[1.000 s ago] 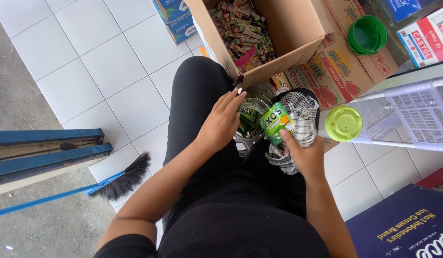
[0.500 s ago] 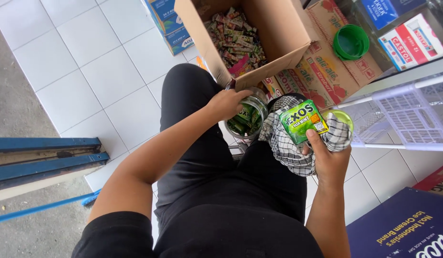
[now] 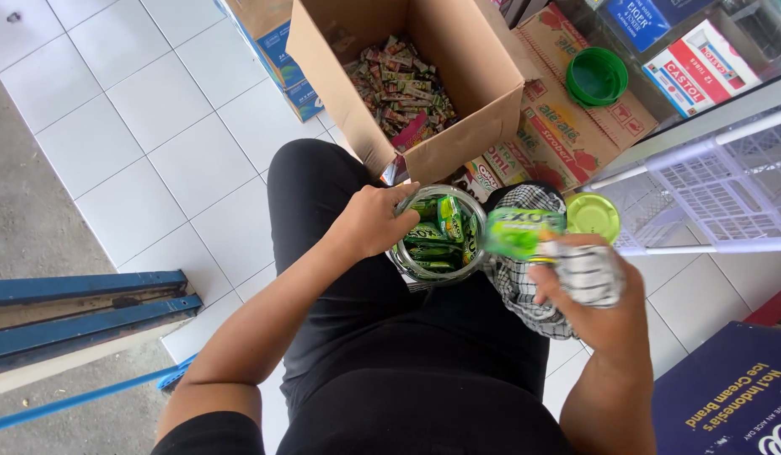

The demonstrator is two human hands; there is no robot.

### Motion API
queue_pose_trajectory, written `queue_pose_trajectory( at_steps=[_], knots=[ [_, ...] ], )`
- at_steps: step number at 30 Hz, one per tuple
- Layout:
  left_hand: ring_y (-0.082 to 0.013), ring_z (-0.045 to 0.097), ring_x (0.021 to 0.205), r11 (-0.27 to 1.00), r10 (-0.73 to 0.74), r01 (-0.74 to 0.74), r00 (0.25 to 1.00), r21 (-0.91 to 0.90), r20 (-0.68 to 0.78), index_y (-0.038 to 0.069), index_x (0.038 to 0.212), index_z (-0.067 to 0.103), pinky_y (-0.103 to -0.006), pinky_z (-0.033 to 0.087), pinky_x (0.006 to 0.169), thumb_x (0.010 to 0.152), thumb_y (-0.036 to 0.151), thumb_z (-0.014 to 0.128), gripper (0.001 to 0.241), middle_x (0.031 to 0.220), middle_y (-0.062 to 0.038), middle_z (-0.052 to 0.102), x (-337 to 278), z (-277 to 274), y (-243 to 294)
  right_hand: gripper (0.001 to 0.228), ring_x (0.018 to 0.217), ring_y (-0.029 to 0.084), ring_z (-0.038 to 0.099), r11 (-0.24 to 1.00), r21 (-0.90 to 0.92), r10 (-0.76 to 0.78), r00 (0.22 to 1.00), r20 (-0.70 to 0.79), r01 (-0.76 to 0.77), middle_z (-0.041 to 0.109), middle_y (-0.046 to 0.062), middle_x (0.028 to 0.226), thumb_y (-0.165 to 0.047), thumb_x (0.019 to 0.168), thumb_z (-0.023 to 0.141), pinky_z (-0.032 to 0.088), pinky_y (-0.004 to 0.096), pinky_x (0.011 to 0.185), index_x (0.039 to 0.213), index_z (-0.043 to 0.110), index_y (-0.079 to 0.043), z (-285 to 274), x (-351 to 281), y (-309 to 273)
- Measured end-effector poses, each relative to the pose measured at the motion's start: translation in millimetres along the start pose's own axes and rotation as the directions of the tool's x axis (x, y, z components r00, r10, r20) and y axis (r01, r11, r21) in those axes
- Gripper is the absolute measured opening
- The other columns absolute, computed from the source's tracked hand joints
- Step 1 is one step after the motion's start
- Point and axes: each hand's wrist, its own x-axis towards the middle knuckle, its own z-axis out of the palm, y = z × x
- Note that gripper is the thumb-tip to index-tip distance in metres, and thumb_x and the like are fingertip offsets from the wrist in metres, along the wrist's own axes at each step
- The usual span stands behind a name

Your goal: Taking candy packets from a cardboard box, wiping them with a cloth, and filling a plastic jar.

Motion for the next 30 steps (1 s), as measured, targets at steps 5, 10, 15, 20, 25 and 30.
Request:
queue_pose_trajectory(
  at_steps=[5, 10, 15, 20, 25, 30],
  knots=[
    [-0.0399, 0.071, 0.075, 1.000, 0.005, -0.005, 0.999, 0.002, -0.032, 0.004, 0.130, 0.067, -0.0460, 0.059, 0.079, 0.084, 0.029, 0.066, 0.053, 0.077, -0.027, 0.069, -14, -4, 12, 0.058, 0.081, 0.022, 0.076, 0.897, -0.310, -0.199, 0.915, 0.350, 0.314, 0.077, 0.014, 0.096, 0.005, 0.065, 0.079, 0.060, 0.036, 0.067, 0.120, 0.066, -0.008, 40, 19, -36],
    [-0.0424, 0.070, 0.080, 1.000, -0.005, 0.005, 0.996, 0.005, -0.093, 0.003, 0.130, 0.067, -0.0489, 0.056, 0.081, 0.083, 0.029, 0.069, 0.054, 0.084, -0.028, 0.069, -19, -4, 13, 0.041, 0.068, 0.029, 0.075, 0.613, -0.694, -0.085, 0.905, 0.417, 0.378, 0.076, 0.012, 0.076, -0.008, 0.078, 0.079, 0.056, 0.044, 0.058, 0.116, 0.064, -0.011, 101, 42, -36],
    [-0.0414, 0.071, 0.084, 1.000, 0.007, -0.009, 0.983, -0.011, -0.183, 0.003, 0.128, 0.068, -0.0489, 0.056, 0.081, 0.087, 0.030, 0.070, 0.050, 0.088, -0.027, 0.070, -19, -7, -2, 0.043, 0.070, 0.030, 0.074, 0.451, -0.746, 0.057, 0.819, 0.571, 0.489, 0.075, 0.015, 0.081, -0.006, 0.089, 0.066, 0.058, 0.044, 0.062, 0.131, 0.059, -0.010, 117, 70, -42],
    [-0.0401, 0.070, 0.074, 0.998, -0.005, -0.007, 0.984, -0.064, -0.176, 0.002, 0.129, 0.068, -0.0471, 0.057, 0.075, 0.084, 0.025, 0.068, 0.050, 0.078, -0.026, 0.068, -23, -25, 1, 0.078, 0.073, 0.024, 0.072, 0.747, -0.487, -0.072, 0.783, 0.618, 0.452, 0.078, 0.013, 0.099, 0.002, 0.076, 0.074, 0.056, 0.041, 0.063, 0.148, 0.054, -0.017, 75, 94, -100],
    [-0.0329, 0.070, 0.056, 0.987, -0.047, 0.029, 0.993, -0.157, -0.109, 0.003, 0.128, 0.068, -0.0420, 0.056, 0.062, 0.083, 0.024, 0.063, 0.049, 0.062, -0.023, 0.063, -24, -57, 31, 0.076, 0.074, 0.017, 0.067, 0.816, -0.486, -0.134, 0.920, 0.368, 0.313, 0.077, 0.009, 0.105, 0.004, 0.072, 0.077, 0.054, 0.035, 0.063, 0.144, 0.063, -0.015, 19, 86, -114],
    [-0.0334, 0.066, 0.051, 0.993, 0.078, -0.082, 0.996, -0.081, -0.044, 0.005, 0.126, 0.070, -0.0433, 0.054, 0.057, 0.084, 0.023, 0.063, 0.047, 0.059, -0.025, 0.060, -4, -93, 77, 0.121, 0.136, 0.023, 0.056, 0.910, -0.290, -0.151, 0.886, 0.438, 0.298, 0.059, 0.018, 0.145, -0.033, 0.058, 0.095, 0.042, 0.038, 0.110, 0.160, 0.036, -0.006, -7, 72, -77]
  ],
)
